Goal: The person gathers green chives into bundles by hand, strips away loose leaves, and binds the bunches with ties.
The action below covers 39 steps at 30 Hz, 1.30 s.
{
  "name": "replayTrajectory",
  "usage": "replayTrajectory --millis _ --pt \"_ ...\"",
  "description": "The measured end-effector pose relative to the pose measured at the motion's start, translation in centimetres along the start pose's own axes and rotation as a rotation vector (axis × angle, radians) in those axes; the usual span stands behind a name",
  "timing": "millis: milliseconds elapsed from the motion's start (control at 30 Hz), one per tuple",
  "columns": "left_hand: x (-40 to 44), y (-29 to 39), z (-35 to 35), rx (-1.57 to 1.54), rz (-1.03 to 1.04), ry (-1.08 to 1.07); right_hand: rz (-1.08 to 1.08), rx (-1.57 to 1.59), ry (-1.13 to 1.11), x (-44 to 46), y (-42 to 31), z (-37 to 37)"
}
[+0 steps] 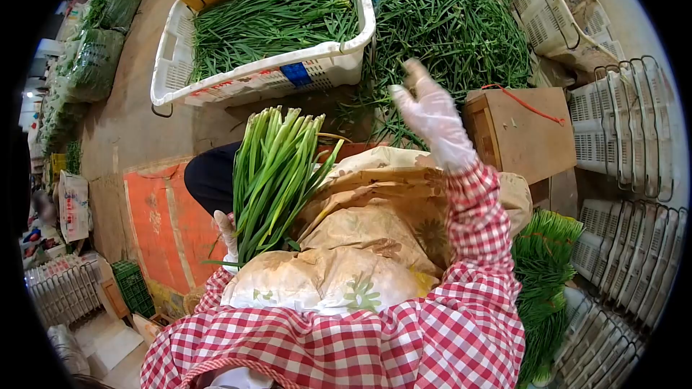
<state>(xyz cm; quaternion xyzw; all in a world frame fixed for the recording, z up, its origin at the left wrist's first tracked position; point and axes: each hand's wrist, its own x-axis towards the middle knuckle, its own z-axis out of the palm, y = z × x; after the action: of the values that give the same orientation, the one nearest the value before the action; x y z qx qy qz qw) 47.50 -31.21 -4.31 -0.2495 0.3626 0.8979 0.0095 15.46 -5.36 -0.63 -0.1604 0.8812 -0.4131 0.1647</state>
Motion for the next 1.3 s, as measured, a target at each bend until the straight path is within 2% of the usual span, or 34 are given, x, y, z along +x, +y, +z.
replayTrajectory --millis 33,67,133,167,233,300,333,400,433,500,533,567,633,667,700,733,800,833,900,933,967,1033,1100,1167,1233,1267,1300 --pt "-0.1 0.0 0.0 0.011 -0.001 0.008 0.228 0.457 -0.239 -1.5 -4.1 -0.6" --pt "-0.2 -0.2 0.0 0.028 -0.005 0.014 0.190 0.599 -0.353 -2.2 -5.0 0.1" --pt "-0.1 -0.2 0.3 0.065 -0.010 0.021 0.153 0.619 -0.586 -3.8 -6.5 1.7" --pt "-0.2 -0.2 0.5 0.086 -0.017 0.026 0.077 0.481 -0.664 -3.9 -5.9 3.1" --pt "-0.2 -0.4 0.8 0.111 -0.027 0.027 0.182 0.579 -0.832 -4.6 -7.1 1.7" --pt "-0.4 -0.7 0.8 0.094 -0.045 0.023 0.131 0.565 -0.894 -5.1 -7.7 -0.8" --pt "-0.5 -0.7 0.7 0.079 -0.058 0.016 -0.184 0.613 -0.779 -5.9 -7.8 -2.0" --pt "-0.7 -0.8 0.5 0.049 -0.085 0.000 -0.325 1.297 -0.897 -5.7 -6.7 -3.3" --pt "-0.8 -1.0 -0.2 0.037 -0.095 0.000 -0.433 1.457 -0.882 -5.3 -6.7 -4.0" --pt "-1.0 -1.4 -1.4 0.014 -0.115 -0.001 -0.548 1.304 -0.554 -4.6 -7.2 -4.4" --pt "-0.8 -1.2 -1.5 0.027 -0.109 -0.021 -0.593 1.048 -0.404 -4.4 -7.9 -3.7" --pt "-0.8 -0.8 -1.3 0.044 -0.112 -0.035 -0.722 0.575 -0.181 -4.1 -8.6 -2.0" --pt "-0.7 0.0 -0.4 0.076 -0.118 -0.062 -0.783 -0.119 -0.109 -3.7 -8.3 0.4" --pt "-0.8 0.6 0.5 0.170 -0.106 -0.031 -0.774 -0.185 -0.099 -3.6 -8.3 1.4" --pt "-0.7 0.2 -0.2 0.129 -0.116 -0.062 -0.767 -0.250 -0.091 -3.5 -8.2 2.0" --pt "-0.7 -0.2 -0.9 0.087 -0.127 -0.093 -0.770 -0.250 -0.095 -3.2 -8.0 2.4" --pt "-0.4 -0.6 -2.0 -0.008 -0.111 -0.101 -0.660 -0.165 -0.404 -2.7 -7.6 3.3" --pt "-0.2 -0.5 -2.0 -0.101 -0.099 -0.117 -0.665 -0.158 -0.344 -3.1 -7.2 4.0" --pt "0.5 -0.6 -1.8 -0.198 -0.103 -0.154 -0.278 0.352 -0.444 -3.7 -7.0 4.6" --pt "1.0 -0.6 -2.1 -0.254 -0.079 -0.172 -0.364 0.323 -0.315 -3.8 -7.0 5.1" --pt "1.3 -0.6 -2.2 -0.310 -0.056 -0.191 -0.363 0.324 -0.316 -3.8 -7.1 5.4" --pt "1.2 -0.2 0.7 -0.301 -0.110 -0.170 -0.215 0.526 -0.188 -3.8 -7.1 5.9" --pt "1.3 -0.7 1.2 -0.499 -0.082 -0.288 -0.025 0.643 -0.174 -2.4 -7.3 5.3" --pt "1.2 -1.3 0.7 -0.612 -0.061 -0.329 -0.019 0.931 -0.020 -0.5 -5.7 5.4" --pt "0.8 -1.5 -0.1 -0.432 0.034 -0.082 -0.071 0.962 0.199 1.2 -3.2 5.3" --pt "0.6 -1.3 -0.2 -0.362 0.048 -0.033 -0.145 0.363 0.293 2.1 -1.0 5.0" --pt "0.6 -1.1 -0.3 -0.362 0.051 -0.027 -0.239 0.051 0.349 2.7 1.2 5.0"
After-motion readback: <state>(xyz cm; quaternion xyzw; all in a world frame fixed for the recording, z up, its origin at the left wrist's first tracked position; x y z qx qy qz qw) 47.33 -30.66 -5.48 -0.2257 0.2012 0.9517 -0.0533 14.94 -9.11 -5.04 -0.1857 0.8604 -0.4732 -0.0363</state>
